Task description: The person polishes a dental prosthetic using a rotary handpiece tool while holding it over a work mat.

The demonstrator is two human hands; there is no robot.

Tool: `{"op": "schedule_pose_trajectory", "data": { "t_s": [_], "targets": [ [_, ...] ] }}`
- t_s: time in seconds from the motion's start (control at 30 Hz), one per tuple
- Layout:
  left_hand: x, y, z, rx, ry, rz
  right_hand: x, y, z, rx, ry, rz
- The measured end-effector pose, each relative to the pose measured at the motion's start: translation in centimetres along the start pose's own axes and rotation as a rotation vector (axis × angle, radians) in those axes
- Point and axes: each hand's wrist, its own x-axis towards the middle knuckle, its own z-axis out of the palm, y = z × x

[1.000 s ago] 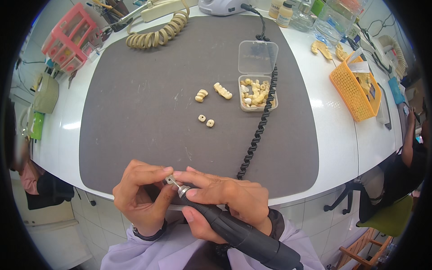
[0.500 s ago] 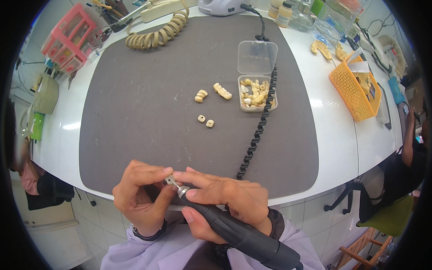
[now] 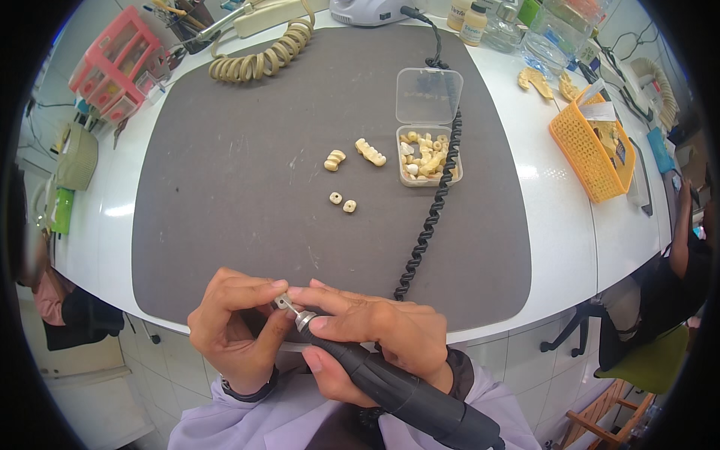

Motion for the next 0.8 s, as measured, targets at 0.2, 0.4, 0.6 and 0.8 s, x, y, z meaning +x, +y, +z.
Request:
{"op": "schedule_pose_trajectory", "data": {
  "t_s": [0.2, 0.4, 0.6, 0.8],
  "targets": [
    [-0.08, -0.02, 0.03, -0.002, 0.006, -0.008, -0.03, 0.03, 0.12, -0.006, 0.008, 0.002],
    [-0.25, -0.14, 0.04, 0.001, 0.01, -0.011, -0.04, -0.02, 0.06, 0.006, -0.002, 0.011],
    [-0.06, 0.09, 0.05, -0.003, -0.018, 0.017, 0.12, -0.33, -0.16, -0.023, -0.025, 0.001],
    [-0.18, -0.01, 0.1, 0.008, -0.012, 0.008, 0.0, 0.03, -0.2, -0.038, -0.038, 0.002]
  ]
}}
